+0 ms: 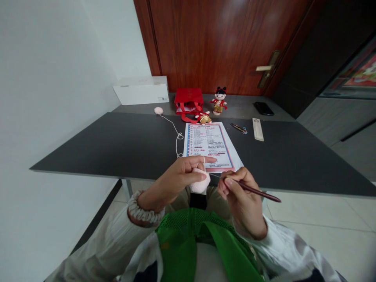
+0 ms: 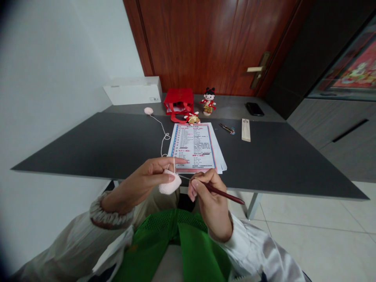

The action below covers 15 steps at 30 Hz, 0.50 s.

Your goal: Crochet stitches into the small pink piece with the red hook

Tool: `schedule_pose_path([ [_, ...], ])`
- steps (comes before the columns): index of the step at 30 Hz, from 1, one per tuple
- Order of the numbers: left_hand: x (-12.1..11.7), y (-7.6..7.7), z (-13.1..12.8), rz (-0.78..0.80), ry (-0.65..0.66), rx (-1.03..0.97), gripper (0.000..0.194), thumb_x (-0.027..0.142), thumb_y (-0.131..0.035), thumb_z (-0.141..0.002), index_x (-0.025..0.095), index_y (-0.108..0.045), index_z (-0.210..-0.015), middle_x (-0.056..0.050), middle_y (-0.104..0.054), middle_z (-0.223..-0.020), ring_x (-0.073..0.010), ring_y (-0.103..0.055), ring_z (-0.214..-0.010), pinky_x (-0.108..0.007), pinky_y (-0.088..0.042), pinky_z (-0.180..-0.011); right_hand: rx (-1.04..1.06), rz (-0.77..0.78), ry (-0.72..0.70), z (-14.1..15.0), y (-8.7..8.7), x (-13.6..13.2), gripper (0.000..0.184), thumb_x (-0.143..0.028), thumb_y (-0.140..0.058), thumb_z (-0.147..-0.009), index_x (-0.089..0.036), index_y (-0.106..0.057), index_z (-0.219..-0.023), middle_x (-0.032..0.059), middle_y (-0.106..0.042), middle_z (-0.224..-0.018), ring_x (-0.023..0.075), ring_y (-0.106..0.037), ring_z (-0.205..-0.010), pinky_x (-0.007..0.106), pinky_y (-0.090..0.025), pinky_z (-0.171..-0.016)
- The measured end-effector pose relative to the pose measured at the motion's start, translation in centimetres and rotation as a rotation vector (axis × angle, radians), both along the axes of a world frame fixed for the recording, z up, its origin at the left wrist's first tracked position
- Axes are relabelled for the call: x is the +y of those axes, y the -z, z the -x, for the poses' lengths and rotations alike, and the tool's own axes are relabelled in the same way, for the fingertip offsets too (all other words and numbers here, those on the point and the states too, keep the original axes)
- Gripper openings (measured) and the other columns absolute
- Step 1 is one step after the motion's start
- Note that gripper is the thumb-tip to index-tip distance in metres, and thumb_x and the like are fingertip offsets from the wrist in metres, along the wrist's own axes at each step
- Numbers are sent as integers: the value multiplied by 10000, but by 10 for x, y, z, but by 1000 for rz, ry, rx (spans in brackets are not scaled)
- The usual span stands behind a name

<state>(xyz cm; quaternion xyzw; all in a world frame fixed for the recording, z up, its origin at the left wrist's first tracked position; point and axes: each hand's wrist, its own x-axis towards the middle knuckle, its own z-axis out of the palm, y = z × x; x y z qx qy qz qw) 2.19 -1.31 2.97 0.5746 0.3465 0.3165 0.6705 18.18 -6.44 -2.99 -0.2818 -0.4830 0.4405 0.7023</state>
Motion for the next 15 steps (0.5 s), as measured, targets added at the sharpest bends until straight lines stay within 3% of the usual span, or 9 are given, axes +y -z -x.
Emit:
schedule_pose_path([
  [3, 1, 1, 1, 33, 16, -28, 397, 166, -641, -745, 142, -655, -1141, 23, -560, -681, -97, -455, -605, -245, -292, -586, -207, -135, 55, -6, -1, -1, 166, -77, -558, -872, -230, -511, -828, -18, -558, -704, 122, -529, -611, 252, -435, -534],
  [6, 3, 2, 3, 73, 41, -50, 395, 162, -641, -740, 145, -661, -1134, 15, -571, -697, -100, -464, -617, -246, -292, -592, -609, -527, 48, -21, -8, 4, 247, 31, -571, -810, -202, -553, -891, 46, -627, -802, 151, -561, -701, 297, -468, -598],
  [9, 5, 3, 5, 113, 75, -71, 405, 153, -647, -716, 144, -671, -1119, 5, -579, -731, -109, -479, -653, -248, -304, -614, -787, -734, 57, -34, -16, 12, 247, 51, -548, -814, -192, -561, -859, 75, -648, -802, 159, -548, -699, 303, -462, -578],
  [12, 8, 4, 7, 147, 125, -83, 407, 159, -660, -696, 143, -681, -1102, 14, -560, -714, -106, -472, -649, -245, -298, -615, -731, -646, -71, -41, -17, 16, 230, 25, -569, -823, -201, -569, -864, 58, -639, -795, 159, -559, -701, 317, -467, -603],
  [15, 8, 3, 7, 156, 165, -72, 354, 155, -663, -673, 128, -700, -1024, 3, -577, -728, -114, -480, -666, -245, -292, -612, -446, -304, -198, -42, -13, 16, 185, -33, -608, -834, -215, -572, -841, 22, -623, -769, 145, -566, -688, 305, -455, -618],
])
